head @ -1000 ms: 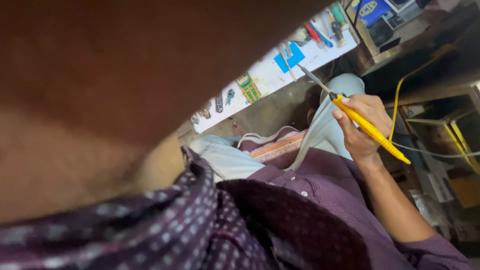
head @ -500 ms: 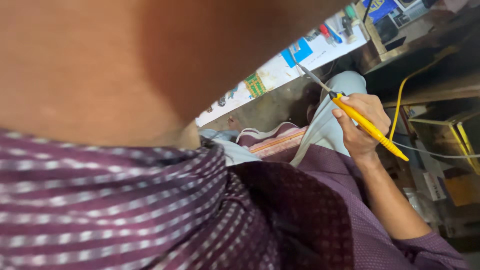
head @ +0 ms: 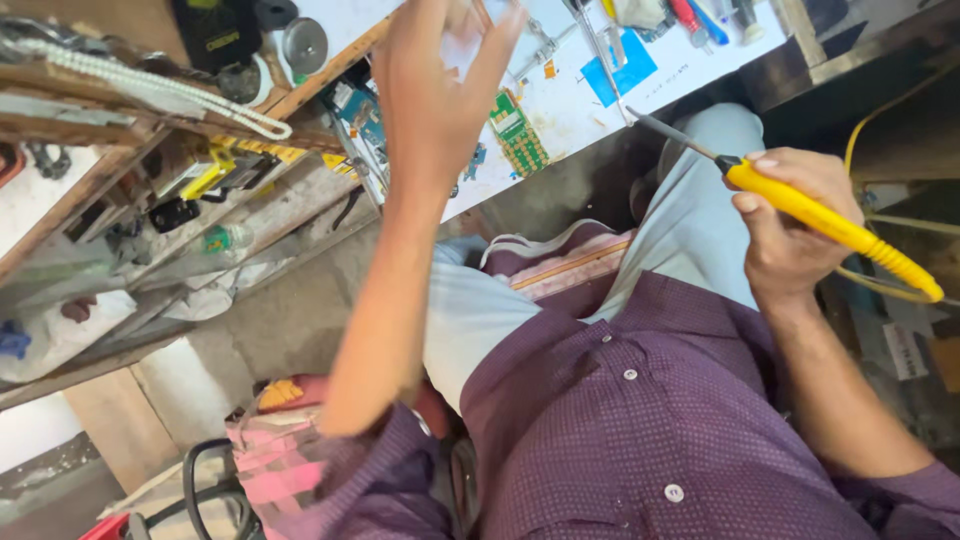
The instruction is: The person holds a phone motherboard in one hand and applies flux or paste to it with a small applicator. They then use a yellow soldering iron to solder components on the board for an extended period, set the board on the workbench, and touch and press the board with their fingers.
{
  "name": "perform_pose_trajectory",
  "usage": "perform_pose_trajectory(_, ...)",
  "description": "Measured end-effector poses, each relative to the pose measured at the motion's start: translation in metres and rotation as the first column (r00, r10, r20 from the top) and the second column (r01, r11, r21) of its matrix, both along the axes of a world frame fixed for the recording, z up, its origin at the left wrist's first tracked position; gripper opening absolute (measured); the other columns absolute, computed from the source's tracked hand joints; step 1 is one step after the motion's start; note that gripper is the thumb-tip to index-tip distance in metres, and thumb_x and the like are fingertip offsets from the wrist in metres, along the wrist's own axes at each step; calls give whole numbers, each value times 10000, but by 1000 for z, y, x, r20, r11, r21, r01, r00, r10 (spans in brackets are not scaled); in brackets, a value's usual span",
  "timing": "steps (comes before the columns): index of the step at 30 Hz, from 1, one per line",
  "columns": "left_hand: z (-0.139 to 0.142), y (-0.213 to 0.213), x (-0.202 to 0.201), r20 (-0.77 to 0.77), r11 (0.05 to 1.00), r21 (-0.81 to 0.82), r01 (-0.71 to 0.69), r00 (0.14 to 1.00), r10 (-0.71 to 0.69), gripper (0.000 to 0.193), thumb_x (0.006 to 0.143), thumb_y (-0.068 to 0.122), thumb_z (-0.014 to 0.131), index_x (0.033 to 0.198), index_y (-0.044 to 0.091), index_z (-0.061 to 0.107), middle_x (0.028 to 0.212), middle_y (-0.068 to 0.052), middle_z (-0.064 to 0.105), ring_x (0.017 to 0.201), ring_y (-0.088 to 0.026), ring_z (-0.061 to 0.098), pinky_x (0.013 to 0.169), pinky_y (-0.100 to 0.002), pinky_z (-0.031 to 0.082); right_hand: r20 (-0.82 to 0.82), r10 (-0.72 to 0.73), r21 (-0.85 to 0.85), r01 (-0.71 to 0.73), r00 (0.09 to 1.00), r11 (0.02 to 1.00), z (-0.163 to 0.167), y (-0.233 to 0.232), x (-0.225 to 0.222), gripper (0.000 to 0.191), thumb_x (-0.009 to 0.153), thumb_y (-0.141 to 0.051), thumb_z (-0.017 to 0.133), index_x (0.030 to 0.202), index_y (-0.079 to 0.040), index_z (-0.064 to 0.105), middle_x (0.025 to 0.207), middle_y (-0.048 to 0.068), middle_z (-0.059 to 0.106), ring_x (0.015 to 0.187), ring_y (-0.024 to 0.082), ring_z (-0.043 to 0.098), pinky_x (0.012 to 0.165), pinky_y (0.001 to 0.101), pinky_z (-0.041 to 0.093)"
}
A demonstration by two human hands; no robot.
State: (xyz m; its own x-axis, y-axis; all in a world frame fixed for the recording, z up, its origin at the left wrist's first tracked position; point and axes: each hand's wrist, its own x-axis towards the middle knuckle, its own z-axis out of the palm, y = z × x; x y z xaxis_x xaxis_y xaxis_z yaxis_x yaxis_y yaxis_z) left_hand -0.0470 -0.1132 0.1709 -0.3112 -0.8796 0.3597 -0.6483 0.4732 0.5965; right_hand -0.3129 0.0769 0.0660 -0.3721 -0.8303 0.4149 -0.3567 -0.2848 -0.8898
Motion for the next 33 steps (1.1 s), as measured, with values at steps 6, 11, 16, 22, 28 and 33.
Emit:
perform_pose_trajectory(6,-85,52,32,226,995,60,-84,972,68,984,689,523,918,1462,82,500,1486,-92,532,1392,-317,441,1118,-561,322,288,11,74,-34,958,997,-1,0,3,243,1095,-97,770,1218,19,596,1116,120,635,932,216,725,848,322,635)
perform_pose_trajectory(11,-110,58,34,293,996,72,-58,956,34,1000,655,575,916,1442,84,540,1574,-83,432,1480,-317,330,1142,-650,249,282,52,43,-67,958,997,-6,0,3,252,1128,-130,775,1206,40,606,1115,116,612,942,213,697,871,357,663)
perform_pose_trajectory(16,-115,57,38,285,999,50,-21,959,6,908,692,557,915,1405,90,603,1602,-87,408,1518,-299,298,1166,-646,223,241,72,47,-85,968,995,-10,1,6,282,1115,-161,784,1202,33,599,1143,117,624,967,218,728,859,349,663)
perform_pose_trajectory(22,-115,57,37,249,1000,25,5,968,-11,875,691,551,925,1391,122,623,1548,-60,458,1523,-298,296,1210,-649,126,240,104,48,-118,965,992,-4,-4,20,280,1095,-140,787,1194,39,596,1134,109,609,962,220,725,855,344,657)
perform_pose_trajectory(28,-119,61,34,145,999,45,23,989,-30,825,646,471,965,1346,162,656,1545,-58,446,1509,-253,358,1236,-632,109,201,139,61,-154,970,986,8,-12,30,274,1068,-105,771,1231,31,598,1135,114,613,975,217,723,864,333,651)
perform_pose_trajectory(33,-126,62,34,88,996,62,62,994,-68,815,672,422,969,1359,122,651,1575,-95,414,1468,-240,415,1246,-594,213,190,151,68,-167,970,984,8,-16,35,256,1045,-63,785,1210,30,611,1122,114,614,958,222,722,857,321,637)
